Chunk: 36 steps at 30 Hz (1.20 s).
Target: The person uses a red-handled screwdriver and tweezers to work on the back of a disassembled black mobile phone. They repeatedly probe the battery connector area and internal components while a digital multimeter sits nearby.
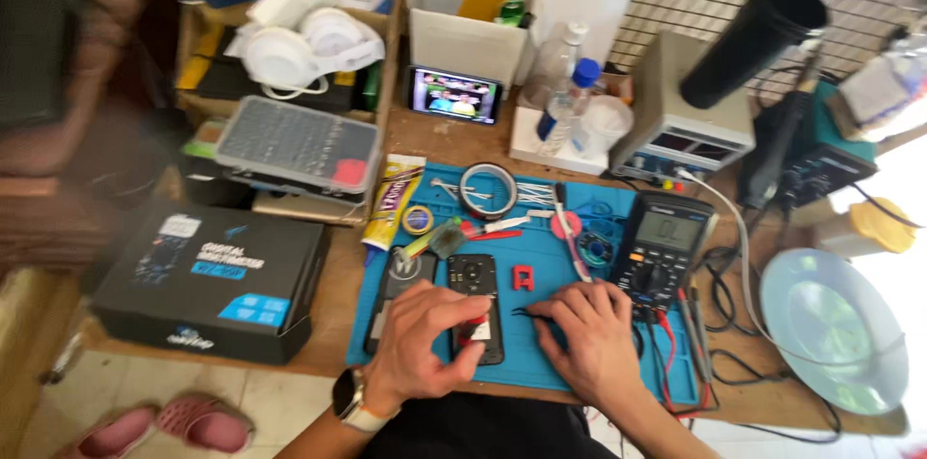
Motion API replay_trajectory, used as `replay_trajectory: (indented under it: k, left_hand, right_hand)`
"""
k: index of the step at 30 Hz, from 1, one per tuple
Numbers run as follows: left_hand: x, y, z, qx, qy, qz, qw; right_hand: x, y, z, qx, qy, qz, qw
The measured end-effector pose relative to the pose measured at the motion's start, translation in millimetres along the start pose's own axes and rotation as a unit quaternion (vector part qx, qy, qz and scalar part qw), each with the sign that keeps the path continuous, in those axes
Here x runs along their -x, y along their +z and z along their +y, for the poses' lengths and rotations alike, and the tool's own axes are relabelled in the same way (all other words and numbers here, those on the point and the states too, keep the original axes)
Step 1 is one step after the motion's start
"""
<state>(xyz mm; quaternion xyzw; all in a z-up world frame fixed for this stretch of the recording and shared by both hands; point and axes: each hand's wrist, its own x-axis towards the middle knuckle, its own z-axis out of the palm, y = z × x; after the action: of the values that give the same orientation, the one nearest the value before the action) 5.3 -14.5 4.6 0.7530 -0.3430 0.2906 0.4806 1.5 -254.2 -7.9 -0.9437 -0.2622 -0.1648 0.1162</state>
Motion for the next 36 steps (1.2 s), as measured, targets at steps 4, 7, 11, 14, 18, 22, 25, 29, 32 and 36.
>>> replay_trajectory:
  k: [4,7,11,14,18,22,25,29,32,36]
  left_hand:
    - [1.1,3.9,0.2,0.009,-0.026,0.006,1.0]
    - [0.5,5.5,0.9,0.006,-0.058,0.014,0.998]
    - [2.8,6.7,-1.2,-0.013,-0.107,0.015,0.994]
    - [3.4,7.9,-2.5,-0.023,-0.11,0.018,0.993]
    - [-0.3,2.6,-1.0,-0.022,-0.078,0.014,0.997]
    - [3.8,6.2,4.1,-0.024,0.0,0.025,0.999]
    - [6.5,10.7,3.8,-0.019,0.0,0.018,1.0]
    - [3.4,8.7,1.9,-0.011,0.003,0.007,1.0]
    - [2.4,8.0,2.1,-0.007,-0.005,0.007,1.0]
    - [6.3,8.0,-1.1,-0.005,-0.008,0.001,1.0]
  right_hand:
    - [1.4,0.6,-0.3,0.013,0.008,0.012,1.0]
    - [1.5,-1.3,-1.4,0.007,0.016,0.01,1.0]
    - [1.9,0.2,-0.8,0.007,0.026,0.014,1.0]
    - [1.1,-2.7,-2.6,-0.002,0.012,0.011,1.0]
    - [3.0,2.7,3.2,0.009,-0.022,0.016,1.0]
    - [4.7,0.5,-1.3,0.006,-0.026,0.011,1.0]
    - [5.0,-1.2,0.5,0.003,-0.05,0.004,0.999]
    - [0.4,1.8,1.5,-0.007,-0.083,-0.008,0.997]
    - [0.2,-0.2,2.9,0.006,-0.093,-0.025,0.995]
    - [-1.3,1.0,1.0,-0.007,-0.081,-0.026,0.996]
